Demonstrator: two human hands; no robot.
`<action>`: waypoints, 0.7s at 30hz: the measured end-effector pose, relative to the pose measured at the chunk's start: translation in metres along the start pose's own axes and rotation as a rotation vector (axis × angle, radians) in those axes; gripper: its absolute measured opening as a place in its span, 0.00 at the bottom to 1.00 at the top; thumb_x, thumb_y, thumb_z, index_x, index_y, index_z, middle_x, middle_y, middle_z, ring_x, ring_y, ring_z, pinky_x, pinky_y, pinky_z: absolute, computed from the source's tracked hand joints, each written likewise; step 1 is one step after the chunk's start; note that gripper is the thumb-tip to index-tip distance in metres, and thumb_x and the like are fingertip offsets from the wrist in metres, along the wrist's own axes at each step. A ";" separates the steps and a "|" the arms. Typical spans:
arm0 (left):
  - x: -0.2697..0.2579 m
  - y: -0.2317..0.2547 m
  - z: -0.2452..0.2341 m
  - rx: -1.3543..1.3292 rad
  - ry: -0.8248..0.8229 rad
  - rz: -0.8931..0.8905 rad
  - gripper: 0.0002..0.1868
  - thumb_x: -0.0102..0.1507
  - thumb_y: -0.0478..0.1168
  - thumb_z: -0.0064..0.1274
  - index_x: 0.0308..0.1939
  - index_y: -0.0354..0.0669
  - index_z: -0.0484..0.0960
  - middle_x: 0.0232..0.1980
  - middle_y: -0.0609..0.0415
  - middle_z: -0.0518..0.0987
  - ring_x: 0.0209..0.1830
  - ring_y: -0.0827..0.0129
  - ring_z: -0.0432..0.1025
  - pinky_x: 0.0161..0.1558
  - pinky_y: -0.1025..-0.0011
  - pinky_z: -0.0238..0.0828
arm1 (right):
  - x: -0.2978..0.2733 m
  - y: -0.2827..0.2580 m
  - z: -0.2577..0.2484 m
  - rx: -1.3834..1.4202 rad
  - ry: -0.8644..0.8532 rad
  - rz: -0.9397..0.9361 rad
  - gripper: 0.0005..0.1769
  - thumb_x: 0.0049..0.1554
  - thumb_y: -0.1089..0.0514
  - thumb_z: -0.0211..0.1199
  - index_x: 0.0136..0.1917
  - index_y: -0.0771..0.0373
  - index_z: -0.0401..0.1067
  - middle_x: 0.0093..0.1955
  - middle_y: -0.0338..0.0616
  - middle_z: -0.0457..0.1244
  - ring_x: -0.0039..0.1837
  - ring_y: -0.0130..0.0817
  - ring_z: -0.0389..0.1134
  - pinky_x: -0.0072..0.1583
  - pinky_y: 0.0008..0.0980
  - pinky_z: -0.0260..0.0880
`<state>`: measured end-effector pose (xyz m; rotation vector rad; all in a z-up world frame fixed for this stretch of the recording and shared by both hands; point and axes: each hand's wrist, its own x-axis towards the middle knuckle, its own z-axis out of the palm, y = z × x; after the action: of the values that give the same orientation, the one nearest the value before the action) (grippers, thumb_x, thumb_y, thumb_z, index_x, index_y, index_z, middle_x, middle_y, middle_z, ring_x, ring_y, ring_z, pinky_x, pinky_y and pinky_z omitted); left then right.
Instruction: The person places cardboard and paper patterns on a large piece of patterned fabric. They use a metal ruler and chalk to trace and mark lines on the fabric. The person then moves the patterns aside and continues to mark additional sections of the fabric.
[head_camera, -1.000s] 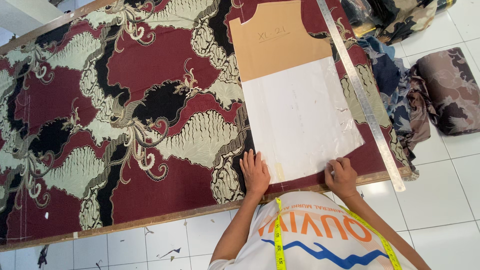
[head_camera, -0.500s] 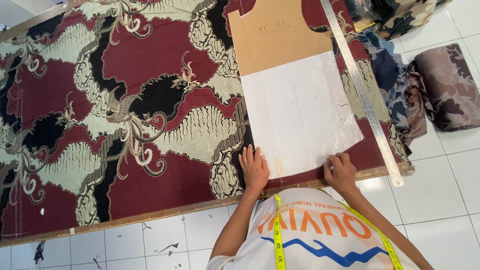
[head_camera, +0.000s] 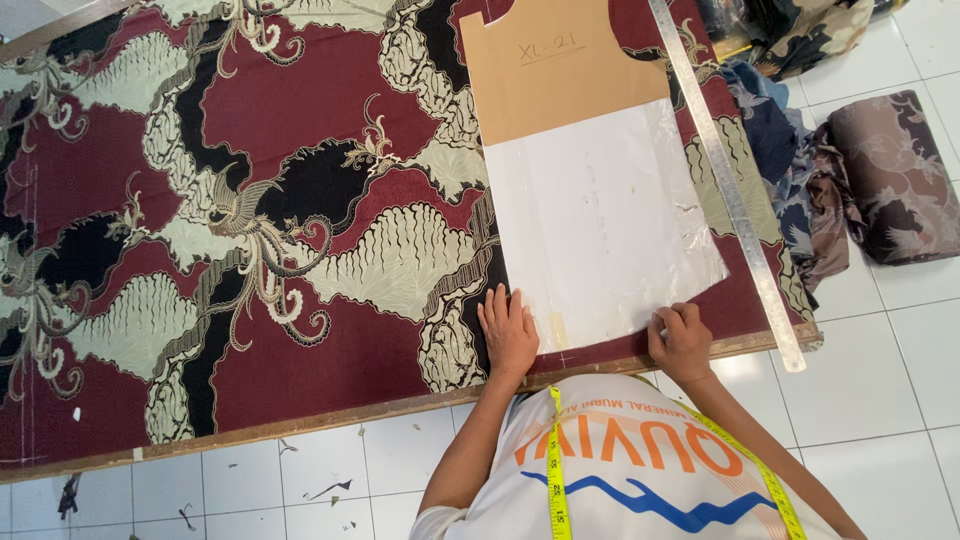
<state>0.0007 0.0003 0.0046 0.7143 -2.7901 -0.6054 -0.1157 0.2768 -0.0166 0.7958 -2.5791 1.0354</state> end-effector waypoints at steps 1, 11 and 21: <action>0.000 0.000 0.000 0.002 0.000 0.001 0.22 0.69 0.42 0.44 0.65 0.36 0.73 0.73 0.35 0.64 0.77 0.41 0.53 0.75 0.41 0.40 | -0.001 0.001 0.000 -0.006 -0.002 -0.003 0.09 0.55 0.64 0.69 0.49 0.62 0.73 0.49 0.46 0.62 0.34 0.32 0.66 0.38 0.32 0.68; -0.002 -0.003 0.003 0.007 0.014 0.016 0.23 0.69 0.42 0.44 0.65 0.36 0.73 0.73 0.35 0.64 0.77 0.41 0.53 0.75 0.41 0.40 | 0.002 -0.005 -0.003 0.004 -0.025 0.008 0.11 0.52 0.65 0.68 0.49 0.62 0.72 0.50 0.46 0.62 0.34 0.35 0.67 0.38 0.35 0.68; -0.003 -0.007 0.014 0.040 0.030 0.049 0.22 0.71 0.43 0.44 0.66 0.36 0.74 0.73 0.35 0.64 0.78 0.41 0.53 0.75 0.40 0.42 | 0.014 -0.016 -0.016 0.017 0.020 -0.042 0.12 0.50 0.67 0.68 0.48 0.63 0.71 0.47 0.48 0.62 0.37 0.41 0.66 0.39 0.39 0.67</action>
<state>0.0020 0.0011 -0.0108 0.6548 -2.7908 -0.5263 -0.1177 0.2725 0.0098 0.8351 -2.5293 1.0487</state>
